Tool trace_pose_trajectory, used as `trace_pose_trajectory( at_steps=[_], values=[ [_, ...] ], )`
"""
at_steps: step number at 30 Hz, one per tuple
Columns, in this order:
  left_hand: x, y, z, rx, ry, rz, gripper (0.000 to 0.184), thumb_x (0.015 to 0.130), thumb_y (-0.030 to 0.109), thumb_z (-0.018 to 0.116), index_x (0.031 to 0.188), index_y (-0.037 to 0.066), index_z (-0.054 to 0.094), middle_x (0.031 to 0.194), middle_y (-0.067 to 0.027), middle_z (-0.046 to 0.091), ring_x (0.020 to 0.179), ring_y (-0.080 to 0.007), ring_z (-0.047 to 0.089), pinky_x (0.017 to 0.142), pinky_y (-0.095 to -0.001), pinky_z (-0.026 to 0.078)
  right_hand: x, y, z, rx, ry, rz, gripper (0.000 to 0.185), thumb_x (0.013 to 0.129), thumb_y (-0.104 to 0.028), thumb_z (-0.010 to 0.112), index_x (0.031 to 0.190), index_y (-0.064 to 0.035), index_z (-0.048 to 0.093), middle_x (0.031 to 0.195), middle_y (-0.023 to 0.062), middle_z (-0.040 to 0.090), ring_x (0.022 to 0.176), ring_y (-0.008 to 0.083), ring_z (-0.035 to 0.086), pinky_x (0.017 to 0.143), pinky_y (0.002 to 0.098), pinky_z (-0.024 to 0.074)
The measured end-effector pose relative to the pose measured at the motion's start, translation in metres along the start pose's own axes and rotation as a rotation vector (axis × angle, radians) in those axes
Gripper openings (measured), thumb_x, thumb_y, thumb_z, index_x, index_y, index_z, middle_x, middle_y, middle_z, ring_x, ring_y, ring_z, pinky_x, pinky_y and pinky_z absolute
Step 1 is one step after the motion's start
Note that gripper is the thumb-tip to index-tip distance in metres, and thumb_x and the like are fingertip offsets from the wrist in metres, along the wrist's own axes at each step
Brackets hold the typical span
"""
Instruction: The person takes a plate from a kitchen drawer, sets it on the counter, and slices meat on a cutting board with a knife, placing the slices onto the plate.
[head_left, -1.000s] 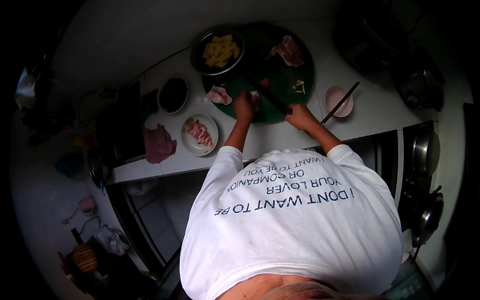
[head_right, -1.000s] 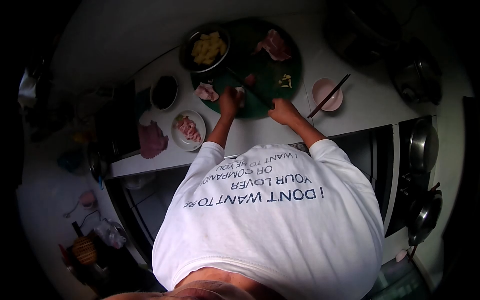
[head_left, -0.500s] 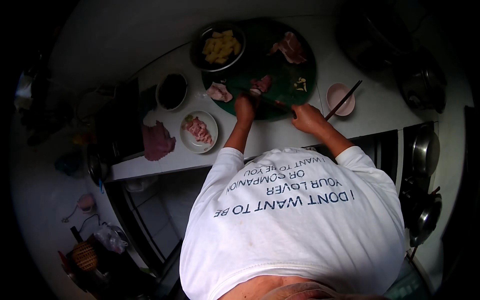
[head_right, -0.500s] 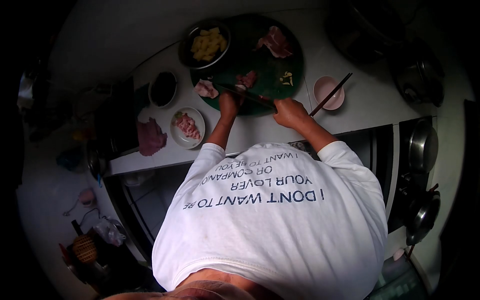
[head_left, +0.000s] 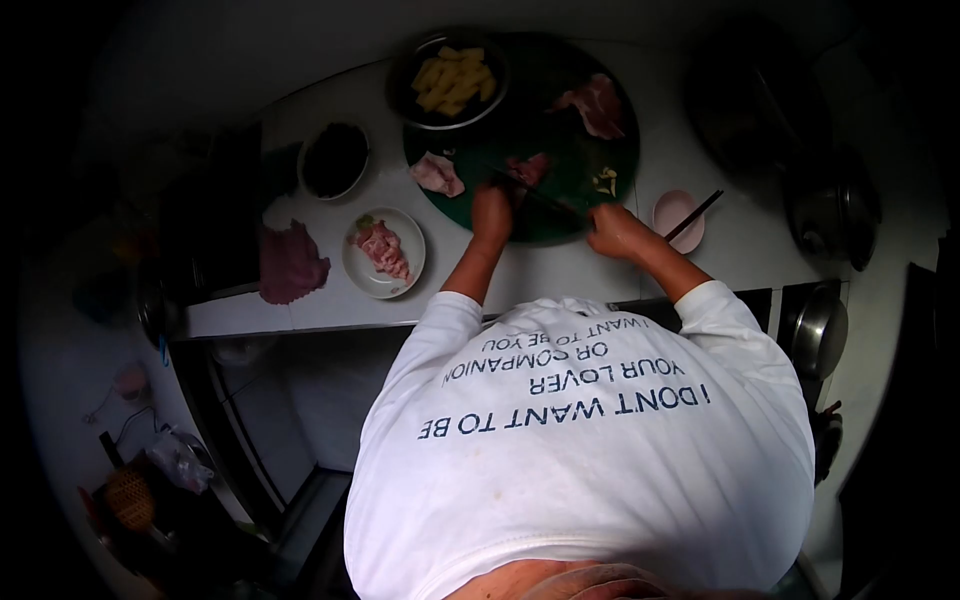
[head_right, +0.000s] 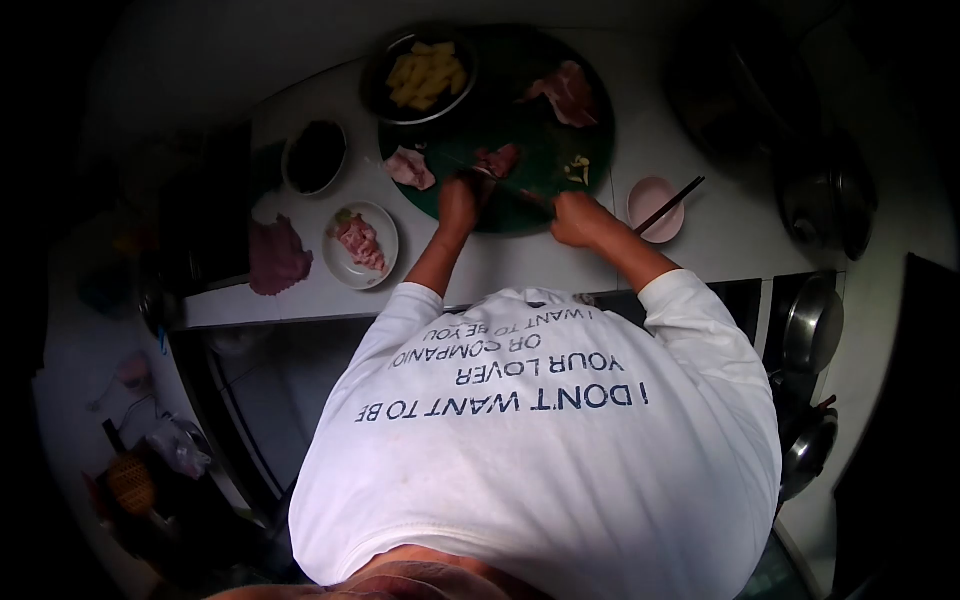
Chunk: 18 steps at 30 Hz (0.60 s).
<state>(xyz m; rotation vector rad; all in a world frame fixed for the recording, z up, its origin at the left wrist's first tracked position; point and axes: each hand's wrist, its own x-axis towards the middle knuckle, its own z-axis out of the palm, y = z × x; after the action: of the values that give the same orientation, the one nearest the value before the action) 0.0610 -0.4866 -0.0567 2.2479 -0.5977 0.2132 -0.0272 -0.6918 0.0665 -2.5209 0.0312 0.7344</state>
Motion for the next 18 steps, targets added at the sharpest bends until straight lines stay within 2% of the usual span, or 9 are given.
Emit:
trace_pose_trajectory(
  at_steps=[6, 9, 13, 16, 18],
  values=[
    [0.003, 0.009, -0.015, -0.039, -0.132, -0.138, 0.017, 0.078, 0.017, 0.064, 0.084, 0.002, 0.067, 0.085, -0.0208, 0.065, 0.075, -0.0400, 0.062, 0.064, -0.0440, 0.050, 0.048, -0.022, 0.001, 0.029, -0.062, 0.064, 0.025, 0.071, -0.010, 0.058, 0.086, 0.0072, 0.067, 0.087, 0.0314, 0.062, 0.087, 0.0422, 0.063, 0.077, 0.0453, 0.0503],
    [0.005, 0.015, -0.008, -0.120, -0.019, -0.095, 0.015, 0.077, 0.014, 0.065, 0.084, 0.001, 0.066, 0.088, -0.0211, 0.065, 0.077, -0.0402, 0.062, 0.065, -0.0430, 0.050, 0.061, -0.030, 0.005, 0.023, -0.021, 0.071, 0.024, 0.071, -0.010, 0.057, 0.085, 0.0062, 0.068, 0.088, 0.0312, 0.063, 0.090, 0.0421, 0.063, 0.079, 0.0465, 0.0506],
    [-0.005, 0.019, -0.006, -0.060, -0.033, -0.069, 0.016, 0.074, 0.007, 0.061, 0.087, 0.001, 0.066, 0.089, -0.0213, 0.063, 0.083, -0.0392, 0.059, 0.072, -0.0438, 0.048, 0.060, -0.021, 0.030, -0.089, -0.020, 0.023, 0.027, 0.072, -0.012, 0.059, 0.092, 0.0061, 0.065, 0.094, 0.0300, 0.062, 0.088, 0.0419, 0.063, 0.078, 0.0458, 0.0504],
    [-0.019, 0.014, 0.003, -0.069, 0.025, -0.063, 0.014, 0.074, 0.007, 0.061, 0.087, 0.001, 0.065, 0.092, -0.0214, 0.061, 0.086, -0.0392, 0.058, 0.072, -0.0450, 0.047, 0.037, -0.024, 0.043, -0.041, 0.162, 0.027, 0.026, 0.073, -0.011, 0.059, 0.092, 0.0055, 0.066, 0.093, 0.0293, 0.063, 0.091, 0.0427, 0.062, 0.082, 0.0467, 0.0499],
    [-0.024, 0.010, 0.005, -0.005, 0.018, -0.068, 0.015, 0.075, 0.007, 0.061, 0.088, 0.001, 0.064, 0.094, -0.0216, 0.060, 0.088, -0.0390, 0.057, 0.074, -0.0451, 0.047, 0.025, -0.023, 0.040, -0.001, 0.157, 0.054, 0.026, 0.074, -0.012, 0.059, 0.091, 0.0050, 0.065, 0.092, 0.0288, 0.063, 0.090, 0.0430, 0.062, 0.081, 0.0463, 0.0501]
  ],
)
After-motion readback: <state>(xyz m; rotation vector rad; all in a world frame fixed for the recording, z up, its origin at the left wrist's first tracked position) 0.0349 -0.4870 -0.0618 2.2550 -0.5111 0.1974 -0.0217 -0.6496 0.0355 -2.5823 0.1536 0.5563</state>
